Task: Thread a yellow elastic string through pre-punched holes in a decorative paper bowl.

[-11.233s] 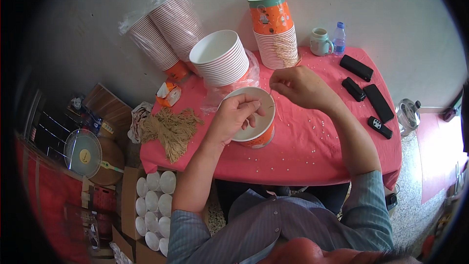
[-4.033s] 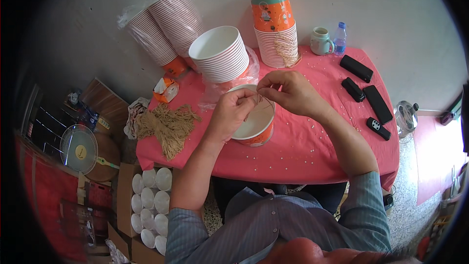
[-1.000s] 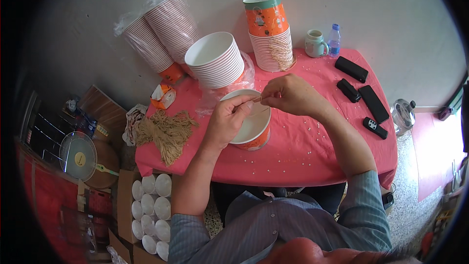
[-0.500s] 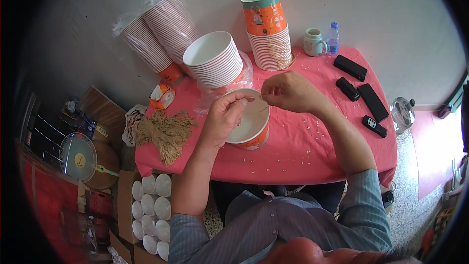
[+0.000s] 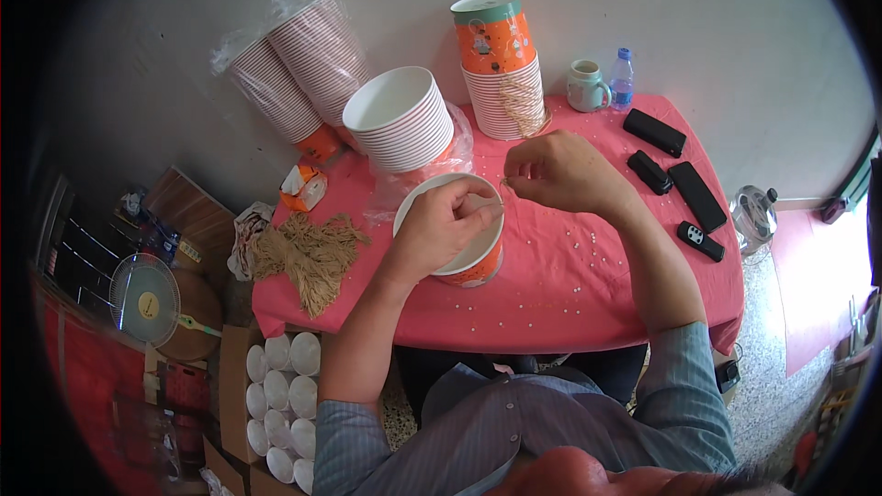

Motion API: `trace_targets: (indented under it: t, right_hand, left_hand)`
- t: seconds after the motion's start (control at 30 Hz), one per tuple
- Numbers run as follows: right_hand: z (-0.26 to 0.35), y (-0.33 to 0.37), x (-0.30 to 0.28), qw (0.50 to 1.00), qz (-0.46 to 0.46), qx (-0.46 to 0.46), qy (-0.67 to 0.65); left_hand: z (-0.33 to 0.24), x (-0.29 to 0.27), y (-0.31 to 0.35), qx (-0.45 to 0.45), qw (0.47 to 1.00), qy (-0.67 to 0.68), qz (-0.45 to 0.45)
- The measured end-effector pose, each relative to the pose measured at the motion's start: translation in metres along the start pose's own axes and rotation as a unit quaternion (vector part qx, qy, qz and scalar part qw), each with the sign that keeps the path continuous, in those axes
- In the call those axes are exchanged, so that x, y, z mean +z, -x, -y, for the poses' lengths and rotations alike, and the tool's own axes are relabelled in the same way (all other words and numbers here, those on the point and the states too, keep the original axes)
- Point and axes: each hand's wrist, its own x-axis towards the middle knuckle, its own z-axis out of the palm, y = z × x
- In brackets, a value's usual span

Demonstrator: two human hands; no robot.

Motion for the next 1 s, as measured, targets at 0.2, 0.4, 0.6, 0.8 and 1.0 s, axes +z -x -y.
trace_targets:
  t: [0.2,0.4,0.6,0.8,1.0]
  right_hand:
    - [0.002,0.002,-0.008,1.000,-0.019,-0.001,0.022]
    - [-0.003,0.001,-0.011,1.000,-0.021,0.009,0.008]
    - [-0.013,-0.004,-0.006,1.000,0.000,0.026,0.000]
    - [-0.012,-0.003,-0.003,1.000,-0.005,0.017,-0.002]
    - [-0.010,-0.003,0.000,1.000,-0.006,0.002,-0.027]
  left_hand:
    - [-0.007,0.022,-0.011,0.094,0.984,-0.126,-0.079]
    - [-0.004,0.026,-0.009,0.063,0.997,-0.015,-0.035]
    - [0.007,0.020,-0.010,0.088,0.989,0.013,-0.117]
    - [0.000,0.034,-0.010,0.112,0.979,-0.109,-0.129]
    - [0.005,0.039,-0.018,0.110,0.982,-0.059,-0.141]
